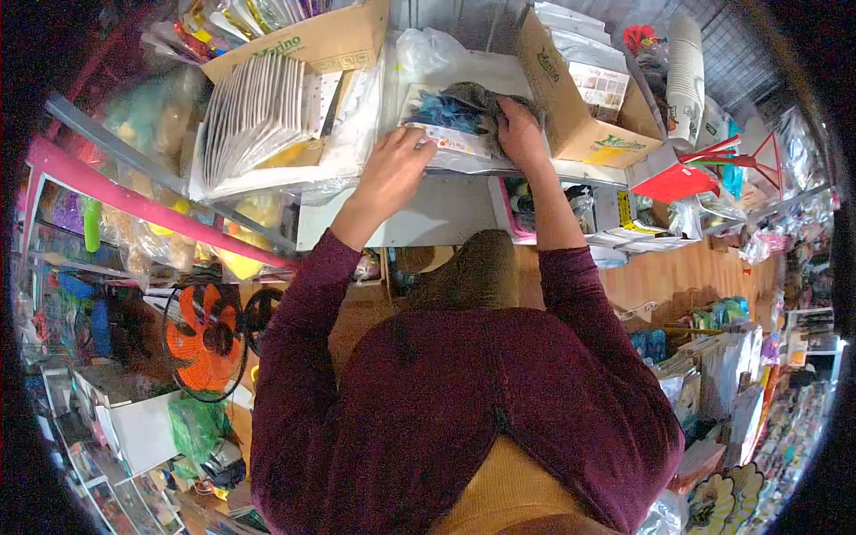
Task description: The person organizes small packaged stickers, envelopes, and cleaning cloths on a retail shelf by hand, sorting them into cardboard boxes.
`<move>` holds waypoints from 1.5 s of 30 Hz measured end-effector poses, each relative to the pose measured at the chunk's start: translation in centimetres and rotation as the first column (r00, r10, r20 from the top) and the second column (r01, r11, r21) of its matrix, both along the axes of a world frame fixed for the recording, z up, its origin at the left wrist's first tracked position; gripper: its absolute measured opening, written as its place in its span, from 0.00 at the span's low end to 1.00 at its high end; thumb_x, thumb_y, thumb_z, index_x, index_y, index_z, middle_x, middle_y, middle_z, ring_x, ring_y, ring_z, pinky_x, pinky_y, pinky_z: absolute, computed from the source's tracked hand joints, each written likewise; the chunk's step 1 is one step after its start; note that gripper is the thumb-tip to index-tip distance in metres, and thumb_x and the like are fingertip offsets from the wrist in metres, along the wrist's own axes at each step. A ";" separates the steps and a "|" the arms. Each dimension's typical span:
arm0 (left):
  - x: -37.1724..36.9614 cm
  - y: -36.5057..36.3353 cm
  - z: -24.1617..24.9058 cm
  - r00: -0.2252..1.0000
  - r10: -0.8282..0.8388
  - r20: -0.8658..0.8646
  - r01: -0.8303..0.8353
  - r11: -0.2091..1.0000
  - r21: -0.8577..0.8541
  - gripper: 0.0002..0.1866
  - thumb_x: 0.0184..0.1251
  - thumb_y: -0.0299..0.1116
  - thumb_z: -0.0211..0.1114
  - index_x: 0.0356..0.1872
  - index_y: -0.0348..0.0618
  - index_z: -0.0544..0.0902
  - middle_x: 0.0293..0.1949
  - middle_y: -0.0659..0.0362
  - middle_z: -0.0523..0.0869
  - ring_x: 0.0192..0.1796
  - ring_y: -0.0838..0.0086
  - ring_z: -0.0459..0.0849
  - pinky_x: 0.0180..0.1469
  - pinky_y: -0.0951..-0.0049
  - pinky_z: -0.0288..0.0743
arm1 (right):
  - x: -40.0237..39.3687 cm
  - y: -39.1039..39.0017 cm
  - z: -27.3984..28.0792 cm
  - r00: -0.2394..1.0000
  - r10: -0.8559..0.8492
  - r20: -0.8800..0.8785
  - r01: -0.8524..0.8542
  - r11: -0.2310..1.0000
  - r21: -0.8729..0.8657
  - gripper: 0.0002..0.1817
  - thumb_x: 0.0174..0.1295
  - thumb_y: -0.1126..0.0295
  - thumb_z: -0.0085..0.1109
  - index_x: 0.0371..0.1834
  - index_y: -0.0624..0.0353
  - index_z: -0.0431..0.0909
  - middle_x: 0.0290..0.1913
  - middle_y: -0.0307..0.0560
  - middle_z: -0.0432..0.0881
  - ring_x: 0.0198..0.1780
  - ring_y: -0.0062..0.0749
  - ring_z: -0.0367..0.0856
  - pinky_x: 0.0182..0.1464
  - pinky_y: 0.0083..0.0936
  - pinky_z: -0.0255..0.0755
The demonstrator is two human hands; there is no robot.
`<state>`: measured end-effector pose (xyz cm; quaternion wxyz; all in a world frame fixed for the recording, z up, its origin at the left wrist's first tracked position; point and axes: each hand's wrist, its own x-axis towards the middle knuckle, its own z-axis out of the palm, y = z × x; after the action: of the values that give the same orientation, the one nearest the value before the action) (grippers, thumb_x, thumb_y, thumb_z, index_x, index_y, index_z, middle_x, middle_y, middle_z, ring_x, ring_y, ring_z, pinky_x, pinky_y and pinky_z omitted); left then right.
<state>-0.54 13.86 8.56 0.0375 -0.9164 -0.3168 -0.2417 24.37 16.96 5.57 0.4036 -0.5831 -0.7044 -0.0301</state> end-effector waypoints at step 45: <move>-0.1 0.6 -0.9 0.974 -0.025 0.227 0.051 0.993 -0.109 0.08 0.51 0.28 0.63 0.33 0.43 0.77 0.35 0.57 0.79 0.43 0.58 0.77 0.44 0.61 0.73 | -0.2 -0.6 0.6 0.996 -0.085 0.018 0.086 0.992 -0.091 0.19 0.54 0.74 0.50 0.51 0.59 0.74 0.47 0.62 0.77 0.51 0.56 0.74 0.53 0.41 0.68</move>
<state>-0.61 14.43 7.69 -0.0557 -0.8897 -0.3147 -0.3260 24.17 16.34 6.22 0.3698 -0.6305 -0.6822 -0.0191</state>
